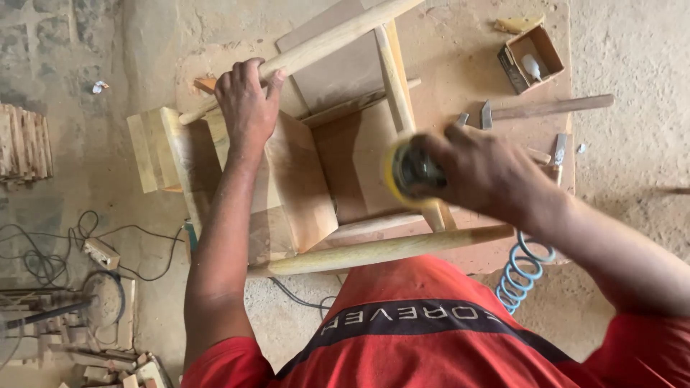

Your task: The person uses a handheld electric sander to smooth the surfaces of a wooden chair frame. They systematically sand the legs, seat supports, and backrest, repositioning the chair to access different areas.

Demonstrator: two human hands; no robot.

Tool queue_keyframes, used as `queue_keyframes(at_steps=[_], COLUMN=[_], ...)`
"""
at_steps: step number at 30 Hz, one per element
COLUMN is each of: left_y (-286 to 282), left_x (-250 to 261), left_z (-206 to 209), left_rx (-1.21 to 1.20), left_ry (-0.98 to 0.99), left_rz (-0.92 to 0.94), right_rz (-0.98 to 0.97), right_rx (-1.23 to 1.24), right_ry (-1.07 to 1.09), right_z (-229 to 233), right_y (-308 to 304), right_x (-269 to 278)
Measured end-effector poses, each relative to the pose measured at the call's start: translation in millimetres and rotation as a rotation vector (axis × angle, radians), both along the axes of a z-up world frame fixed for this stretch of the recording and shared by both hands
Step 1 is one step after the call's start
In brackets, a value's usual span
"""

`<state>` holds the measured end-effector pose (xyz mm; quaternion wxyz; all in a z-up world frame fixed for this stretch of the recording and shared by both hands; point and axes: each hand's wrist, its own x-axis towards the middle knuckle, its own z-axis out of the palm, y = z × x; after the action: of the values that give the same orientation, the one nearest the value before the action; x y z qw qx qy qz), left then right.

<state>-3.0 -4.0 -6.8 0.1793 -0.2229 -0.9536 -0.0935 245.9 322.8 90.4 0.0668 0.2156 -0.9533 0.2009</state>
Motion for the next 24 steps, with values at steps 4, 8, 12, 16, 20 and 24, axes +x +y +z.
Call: queue_keyframes(at_steps=[4,8,12,16,20,24], left_y=[-1,2,2,2,5,1], left_x=[-7,-7,-8,-8,-4,-9], left_z=[-6,-1,-4,-7,-4,-11], left_rx=[0.003,0.029,0.055,0.025,0.004,-0.01], left_ry=[0.019,-0.065,-0.057,0.024,0.023,-0.016], left_rz=[-0.022,-0.002,0.003,-0.013,-0.009,0.014], right_rz=[-0.173,-0.165,-0.211,-0.176,-0.186,-0.202], right_rx=[0.17,0.166,0.015,-0.044,-0.031,-0.081], right_ry=[-0.136,0.171,0.033,-0.114,-0.251,-0.225], right_z=[2,-31,-18,-19,2,3], right_y=[-2,16,20,21,10,8], right_x=[-67,-147,-124,-54,18,10])
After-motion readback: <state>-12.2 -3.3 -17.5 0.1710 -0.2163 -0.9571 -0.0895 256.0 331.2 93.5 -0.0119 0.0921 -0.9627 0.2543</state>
